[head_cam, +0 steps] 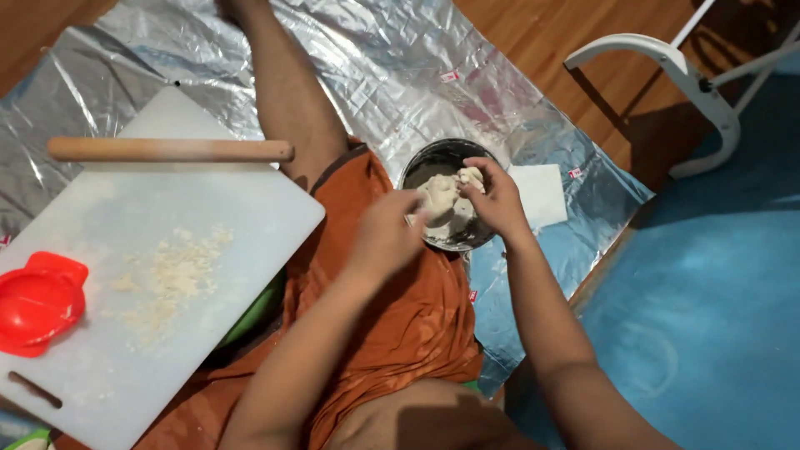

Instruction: A person prepares pastries by rolling out dough balls and using a plastic mold to shape them.

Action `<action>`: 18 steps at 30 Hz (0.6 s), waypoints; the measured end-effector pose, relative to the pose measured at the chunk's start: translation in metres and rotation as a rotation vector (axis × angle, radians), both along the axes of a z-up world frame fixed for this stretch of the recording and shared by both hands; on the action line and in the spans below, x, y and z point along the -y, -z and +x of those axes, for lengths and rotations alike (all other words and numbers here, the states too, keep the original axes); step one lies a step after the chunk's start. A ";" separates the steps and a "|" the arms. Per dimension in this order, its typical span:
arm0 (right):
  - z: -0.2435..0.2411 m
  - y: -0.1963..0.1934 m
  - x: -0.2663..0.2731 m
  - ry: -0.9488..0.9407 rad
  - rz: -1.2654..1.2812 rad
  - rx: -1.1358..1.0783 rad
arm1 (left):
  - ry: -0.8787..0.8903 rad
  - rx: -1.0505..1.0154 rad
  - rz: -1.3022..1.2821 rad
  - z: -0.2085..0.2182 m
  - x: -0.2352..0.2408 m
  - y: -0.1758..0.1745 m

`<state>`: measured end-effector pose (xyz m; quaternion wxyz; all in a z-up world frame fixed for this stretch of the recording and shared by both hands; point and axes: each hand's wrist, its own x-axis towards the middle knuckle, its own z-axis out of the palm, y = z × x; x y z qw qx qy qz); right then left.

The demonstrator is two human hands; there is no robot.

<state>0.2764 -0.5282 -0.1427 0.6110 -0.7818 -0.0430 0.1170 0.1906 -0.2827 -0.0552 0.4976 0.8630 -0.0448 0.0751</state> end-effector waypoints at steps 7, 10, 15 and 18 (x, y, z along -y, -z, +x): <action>0.048 0.040 -0.009 -0.766 -0.715 0.263 | -0.026 -0.419 0.299 0.054 0.110 0.162; 0.059 0.086 -0.011 -0.871 -0.692 0.341 | -0.064 -0.368 0.314 0.047 0.107 0.168; 0.070 0.150 0.005 -0.890 -0.912 0.343 | -0.193 -0.245 0.554 0.047 0.112 0.172; 0.055 0.121 0.014 -0.850 -0.918 0.385 | -0.061 -0.279 0.464 0.045 0.102 0.148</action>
